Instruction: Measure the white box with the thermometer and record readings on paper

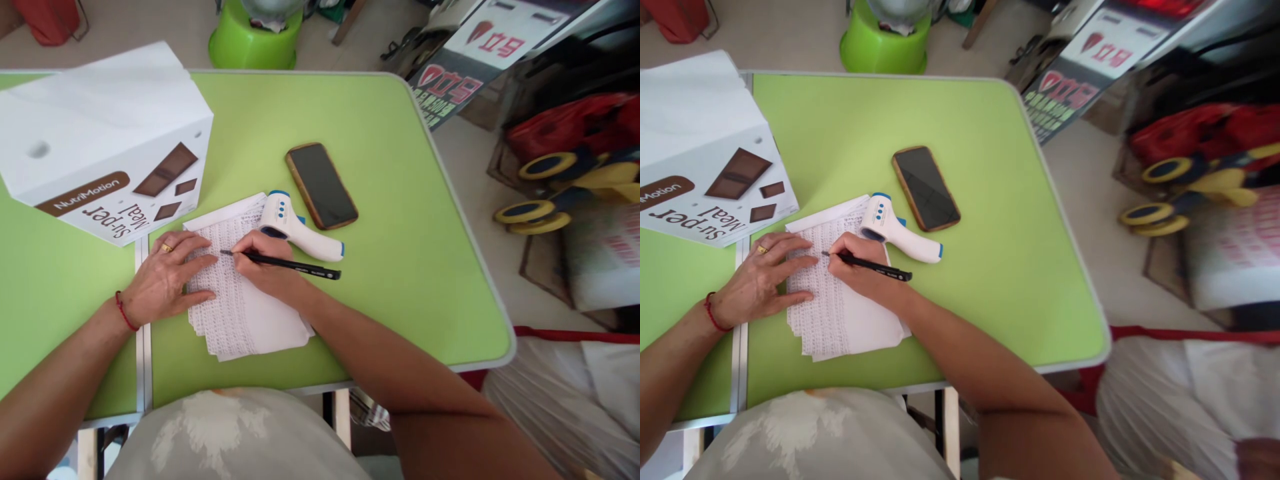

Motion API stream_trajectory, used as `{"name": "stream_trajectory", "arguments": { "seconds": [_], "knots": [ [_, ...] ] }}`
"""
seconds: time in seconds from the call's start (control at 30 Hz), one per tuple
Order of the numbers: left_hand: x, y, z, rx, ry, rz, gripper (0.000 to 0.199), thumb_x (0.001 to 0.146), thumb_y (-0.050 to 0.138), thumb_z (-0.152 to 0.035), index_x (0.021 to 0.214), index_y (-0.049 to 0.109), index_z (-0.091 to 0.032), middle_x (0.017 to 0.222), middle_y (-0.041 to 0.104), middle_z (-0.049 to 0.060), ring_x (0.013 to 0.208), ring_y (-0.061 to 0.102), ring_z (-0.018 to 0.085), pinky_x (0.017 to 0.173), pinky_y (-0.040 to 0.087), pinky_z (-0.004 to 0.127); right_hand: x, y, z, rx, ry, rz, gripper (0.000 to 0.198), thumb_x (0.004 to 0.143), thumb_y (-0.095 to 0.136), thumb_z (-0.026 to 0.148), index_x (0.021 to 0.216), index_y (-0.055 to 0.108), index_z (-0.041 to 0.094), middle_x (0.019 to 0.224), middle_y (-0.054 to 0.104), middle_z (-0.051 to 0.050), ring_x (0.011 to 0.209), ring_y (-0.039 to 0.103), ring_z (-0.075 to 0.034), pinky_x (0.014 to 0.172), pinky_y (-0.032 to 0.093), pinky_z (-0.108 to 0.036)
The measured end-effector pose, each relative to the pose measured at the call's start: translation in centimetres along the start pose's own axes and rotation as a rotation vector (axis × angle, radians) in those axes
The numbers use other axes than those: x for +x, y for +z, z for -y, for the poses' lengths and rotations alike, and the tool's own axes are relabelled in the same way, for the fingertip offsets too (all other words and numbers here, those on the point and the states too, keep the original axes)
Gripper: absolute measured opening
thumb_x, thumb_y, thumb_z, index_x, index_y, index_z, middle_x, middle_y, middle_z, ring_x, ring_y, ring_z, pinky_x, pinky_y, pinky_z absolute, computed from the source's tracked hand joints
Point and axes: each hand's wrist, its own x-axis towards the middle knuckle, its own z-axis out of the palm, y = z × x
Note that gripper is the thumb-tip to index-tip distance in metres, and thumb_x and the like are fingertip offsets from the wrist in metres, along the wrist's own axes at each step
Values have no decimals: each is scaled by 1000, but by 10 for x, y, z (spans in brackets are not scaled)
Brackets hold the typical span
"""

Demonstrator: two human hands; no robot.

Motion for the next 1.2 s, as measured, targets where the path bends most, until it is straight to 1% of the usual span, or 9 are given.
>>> {"name": "stream_trajectory", "arguments": {
  "seconds": [0.17,0.23,0.43,0.6,0.77,1.03,1.2],
  "knots": [
    [1,0,0,2,0,6,43,89,60,-51,118,60,-19,128,57,14,125,47,33,104,38,53,1,2,-2,-6,40,-52,5,68,54,21,64,55,21,54,56,5,49,47,-10,48,39,-23],
    [1,0,0,0,-13,10,43,89,60,-52,118,61,-20,128,57,13,125,47,32,105,37,52,1,2,-2,-25,55,-49,4,68,54,21,64,56,21,54,56,5,49,47,-10,48,39,-23],
    [0,0,-1,-1,-7,8,42,89,60,-50,118,61,-19,128,57,14,125,47,33,104,38,53,1,0,0,-5,31,-8,6,67,53,19,62,54,21,54,56,5,49,45,-9,48,37,-23],
    [0,0,0,14,10,1,43,90,59,-50,119,60,-18,128,57,14,124,47,33,104,38,53,1,0,0,4,27,-25,7,67,52,21,61,55,21,54,56,5,48,44,-9,47,37,-23],
    [0,-1,0,25,24,-1,43,90,59,-50,118,59,-17,128,57,15,124,48,33,103,39,53,1,1,-1,-23,67,-29,6,67,53,21,62,55,21,52,55,5,48,46,-9,47,37,-23],
    [0,-1,-1,16,18,-4,43,89,60,-50,118,60,-17,128,57,15,124,47,33,104,38,53,1,1,0,-25,61,-58,5,66,52,22,62,54,21,52,54,5,48,46,-10,47,36,-23],
    [0,-1,-1,16,21,4,43,90,59,-50,117,60,-17,127,57,15,124,47,33,103,38,53,1,0,1,-10,6,-44,7,67,50,20,60,51,21,52,54,5,48,44,-9,48,36,-23]
  ]
}}
